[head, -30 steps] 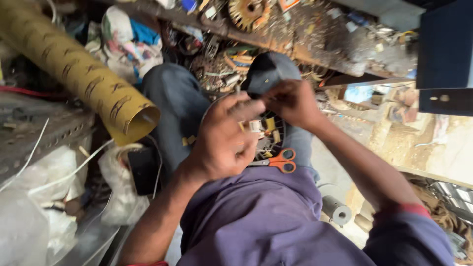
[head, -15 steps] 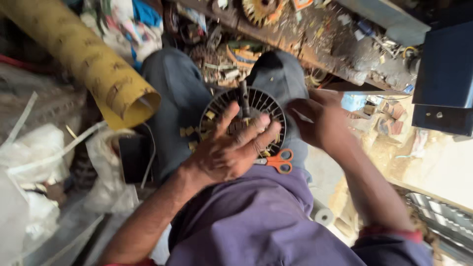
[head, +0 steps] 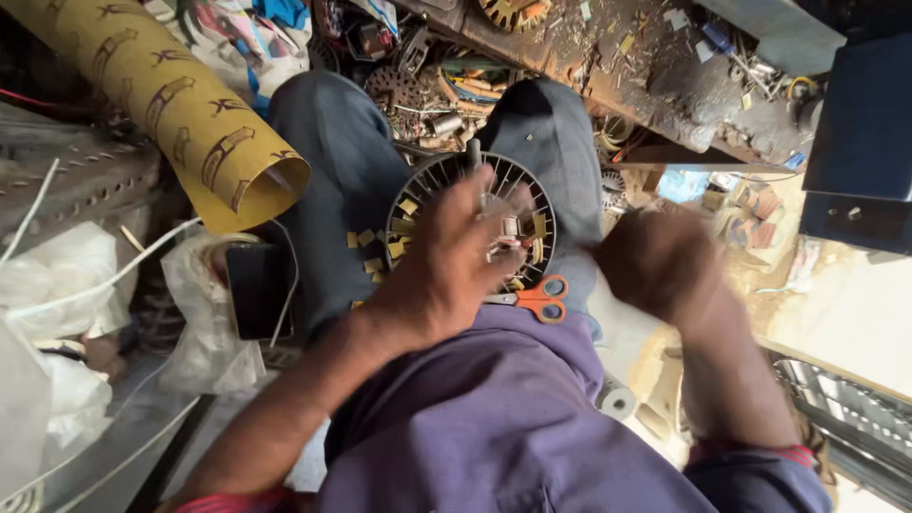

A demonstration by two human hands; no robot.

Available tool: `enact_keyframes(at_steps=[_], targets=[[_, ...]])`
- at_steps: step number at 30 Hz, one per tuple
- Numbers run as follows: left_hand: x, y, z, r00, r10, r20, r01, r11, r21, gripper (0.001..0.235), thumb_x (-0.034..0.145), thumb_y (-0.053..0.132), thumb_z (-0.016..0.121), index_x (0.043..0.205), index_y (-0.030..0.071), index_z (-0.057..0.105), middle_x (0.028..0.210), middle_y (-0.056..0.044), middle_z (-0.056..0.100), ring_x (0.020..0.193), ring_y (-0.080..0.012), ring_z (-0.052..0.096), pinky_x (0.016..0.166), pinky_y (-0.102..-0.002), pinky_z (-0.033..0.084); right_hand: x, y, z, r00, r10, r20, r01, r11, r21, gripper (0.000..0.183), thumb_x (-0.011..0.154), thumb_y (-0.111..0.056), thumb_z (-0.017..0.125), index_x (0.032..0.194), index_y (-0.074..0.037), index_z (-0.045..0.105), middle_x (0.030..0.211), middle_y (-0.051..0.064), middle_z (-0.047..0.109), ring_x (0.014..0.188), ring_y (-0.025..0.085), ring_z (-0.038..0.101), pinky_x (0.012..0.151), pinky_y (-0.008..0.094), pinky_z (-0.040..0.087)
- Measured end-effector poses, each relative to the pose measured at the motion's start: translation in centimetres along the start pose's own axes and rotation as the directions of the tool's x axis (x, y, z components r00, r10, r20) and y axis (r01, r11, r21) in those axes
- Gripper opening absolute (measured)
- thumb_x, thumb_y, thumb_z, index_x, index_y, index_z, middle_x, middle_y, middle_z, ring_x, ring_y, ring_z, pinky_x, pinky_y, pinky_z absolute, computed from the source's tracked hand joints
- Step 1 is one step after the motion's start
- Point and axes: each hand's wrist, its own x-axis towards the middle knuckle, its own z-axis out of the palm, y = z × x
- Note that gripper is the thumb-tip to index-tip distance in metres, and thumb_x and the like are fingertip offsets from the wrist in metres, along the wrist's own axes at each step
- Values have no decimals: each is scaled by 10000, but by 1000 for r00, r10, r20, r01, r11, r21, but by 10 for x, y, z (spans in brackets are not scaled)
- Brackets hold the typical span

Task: The person cuts strips of insulating paper with scissors and then carefully inserts them into the slots of a motor stator by hand.

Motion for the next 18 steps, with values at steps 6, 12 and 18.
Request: enact_keyframes(at_steps=[6, 12, 18], targets=[[14, -19, 15, 945, -320, 64, 306, 797, -521, 100, 915, 161, 743, 942, 86, 682, 1158, -99, 663, 922, -221, 701, 831, -389, 585, 89, 27, 42, 905, 424, -38, -369, 827, 424, 100, 790, -130, 791, 878, -84, 775, 675, 58, 679, 496, 270, 634, 452, 386, 479], [34, -91, 19, 805, -233, 545, 478, 799, -365, 133, 892, 195, 786, 978, 96, 761, 998, -80, 711, 892, -257, 738, 786, -403, 599, 34, -25, 25, 928, -213, 306, 256, 961, -109, 88, 774, -154, 706, 749, -70, 704, 670, 127, 662, 554, 305, 636, 537, 448, 498], [4, 7, -2, 998, 45, 53, -48, 996, 69, 148, 806, 157, 691, 941, 99, 701, 1208, -160, 659, 1051, -449, 681, 909, -568, 532, 28, 23, 0, 986, 147, -73, -146, 989, 17, 89, 849, -117, 778, 919, -65, 795, 826, 111, 756, 666, 290, 673, 596, 415, 513]])
